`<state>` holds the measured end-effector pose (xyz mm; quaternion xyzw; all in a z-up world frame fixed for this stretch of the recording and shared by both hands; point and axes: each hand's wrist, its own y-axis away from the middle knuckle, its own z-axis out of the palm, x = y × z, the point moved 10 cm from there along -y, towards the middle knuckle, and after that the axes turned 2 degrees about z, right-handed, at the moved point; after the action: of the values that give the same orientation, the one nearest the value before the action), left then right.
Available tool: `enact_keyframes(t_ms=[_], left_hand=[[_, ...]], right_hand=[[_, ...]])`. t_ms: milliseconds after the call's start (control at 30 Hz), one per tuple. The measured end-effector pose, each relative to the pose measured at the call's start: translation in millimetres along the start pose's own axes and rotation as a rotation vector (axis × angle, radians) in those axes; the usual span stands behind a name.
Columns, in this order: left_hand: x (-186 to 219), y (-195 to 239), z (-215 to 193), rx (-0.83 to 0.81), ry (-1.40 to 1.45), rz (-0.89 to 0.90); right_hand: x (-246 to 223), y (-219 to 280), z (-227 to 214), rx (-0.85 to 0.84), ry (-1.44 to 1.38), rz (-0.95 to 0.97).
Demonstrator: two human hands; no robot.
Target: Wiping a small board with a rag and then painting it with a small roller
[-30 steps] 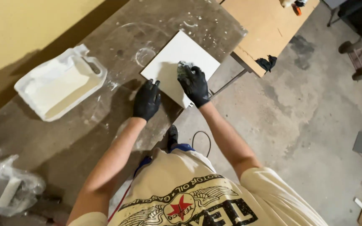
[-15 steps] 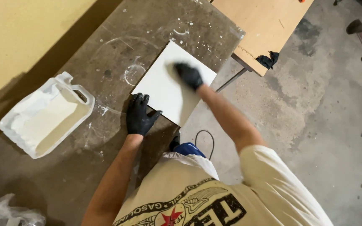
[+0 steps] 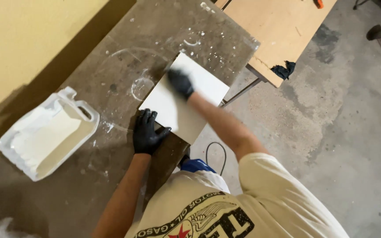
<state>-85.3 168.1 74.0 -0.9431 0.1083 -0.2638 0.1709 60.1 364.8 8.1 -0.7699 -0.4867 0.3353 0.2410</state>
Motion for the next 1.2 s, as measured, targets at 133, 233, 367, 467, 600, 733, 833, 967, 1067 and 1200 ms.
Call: enact_keyframes(t_ms=[133, 233, 367, 467, 600, 733, 833, 967, 1067, 1200], left_hand=[[10, -2, -14, -0.015, -0.071, 0.01], [21, -9, -26, -0.138, -0.063, -0.046], [9, -2, -13, 0.01, -0.007, 0.005], [22, -14, -29, -0.007, 0.006, -0.006], [24, -5, -31, 0.047, -0.021, 0.028], [19, -8, -23, -0.01, -0.044, 0.003], [18, -3, -25, -0.011, -0.043, 0.013], [16, -3, -20, 0.018, -0.042, -0.005], [14, -2, -15, 0.024, -0.065, 0.007], [17, -5, -18, 0.024, -0.067, 0.008]], right_hand=[[-20, 37, 37, 0.074, -0.064, -0.309], [76, 11, -9, -0.021, 0.316, 0.147], [-2, 74, 46, 0.15, -0.117, -0.145], [-19, 163, 103, 0.108, -0.525, -0.145], [90, 149, -50, 0.036, -0.1, -0.121], [-136, 85, -84, 0.046, 0.195, -0.109], [-92, 132, -75, 0.003, -0.058, -0.087], [32, 116, -169, -0.183, 0.771, 0.551], [-55, 102, -102, -0.165, 0.392, 0.472], [-99, 134, -61, -0.147, -0.214, 0.311]])
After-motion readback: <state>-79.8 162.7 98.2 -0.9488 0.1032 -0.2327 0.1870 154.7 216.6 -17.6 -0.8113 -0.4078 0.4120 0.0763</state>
